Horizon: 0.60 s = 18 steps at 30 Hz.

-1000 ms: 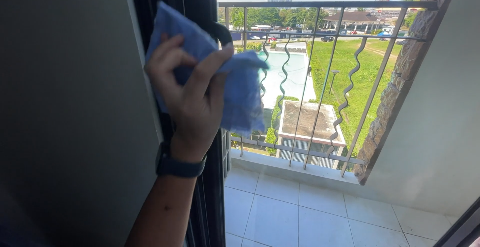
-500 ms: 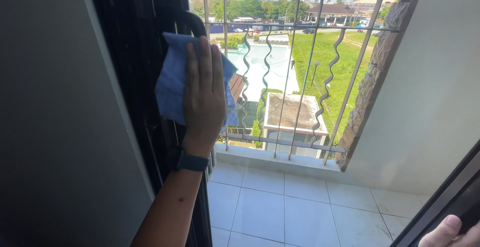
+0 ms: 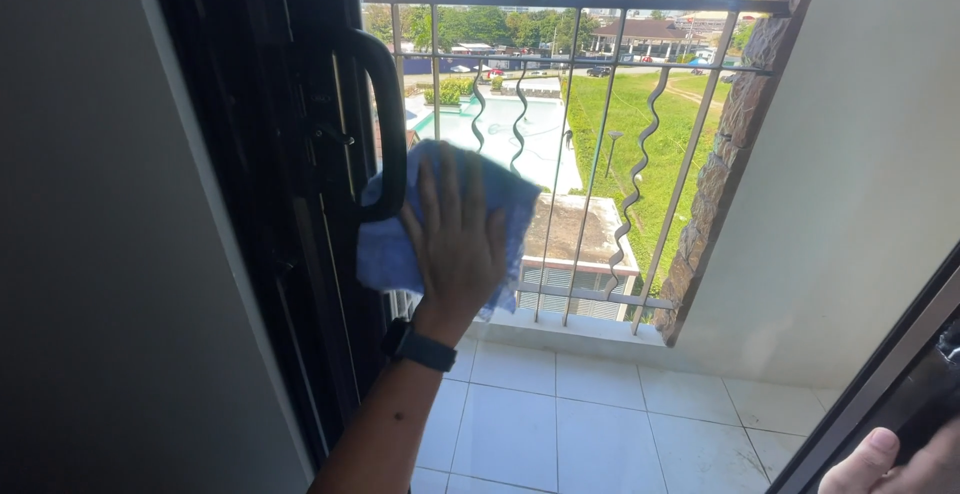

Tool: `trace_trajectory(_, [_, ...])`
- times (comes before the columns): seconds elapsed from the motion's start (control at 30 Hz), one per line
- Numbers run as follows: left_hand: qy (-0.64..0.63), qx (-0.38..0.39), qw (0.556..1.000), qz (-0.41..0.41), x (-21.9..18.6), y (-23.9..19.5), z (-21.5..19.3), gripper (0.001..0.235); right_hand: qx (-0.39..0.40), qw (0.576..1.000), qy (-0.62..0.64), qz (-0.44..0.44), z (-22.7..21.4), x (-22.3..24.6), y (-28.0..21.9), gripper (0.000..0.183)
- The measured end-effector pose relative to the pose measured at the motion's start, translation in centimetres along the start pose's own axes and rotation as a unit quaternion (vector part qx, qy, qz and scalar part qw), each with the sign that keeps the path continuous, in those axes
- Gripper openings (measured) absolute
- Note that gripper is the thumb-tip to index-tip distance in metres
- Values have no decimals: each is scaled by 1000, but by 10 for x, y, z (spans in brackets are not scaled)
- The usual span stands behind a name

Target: The person wipes the glass pane, the door frame, and the handle of a sliding balcony door using a cloth.

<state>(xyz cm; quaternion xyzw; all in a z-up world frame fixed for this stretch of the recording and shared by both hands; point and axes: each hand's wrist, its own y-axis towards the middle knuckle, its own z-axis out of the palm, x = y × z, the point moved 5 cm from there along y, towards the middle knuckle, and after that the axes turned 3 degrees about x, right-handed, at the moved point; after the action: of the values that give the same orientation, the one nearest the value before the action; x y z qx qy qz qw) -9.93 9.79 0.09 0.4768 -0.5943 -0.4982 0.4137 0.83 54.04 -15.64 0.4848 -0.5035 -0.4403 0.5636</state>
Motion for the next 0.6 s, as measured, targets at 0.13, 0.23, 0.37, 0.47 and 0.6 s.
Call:
trace_trajectory(0.13, [-37, 43, 998, -11, -69, 32, -17, 58, 42, 998, 18, 46, -11, 28, 11, 77])
trace_trajectory(0.23, [-69, 28, 997, 20, -72, 22, -10, 56, -2, 999, 25, -49, -12, 41, 19, 57])
trace_trajectory(0.37, [-64, 22, 997, 43, -37, 17, -21, 55, -41, 997, 40, -59, 4, 16, 6, 58])
trace_trajectory(0.47, [-27, 35, 998, 33, -1, 5, -32, 63, -10, 998, 40, -43, -4, 17, 6, 58])
trace_trajectory(0.6, [38, 57, 997, 41, 43, -22, -28, 82, 16, 998, 28, -48, -6, 18, 9, 59])
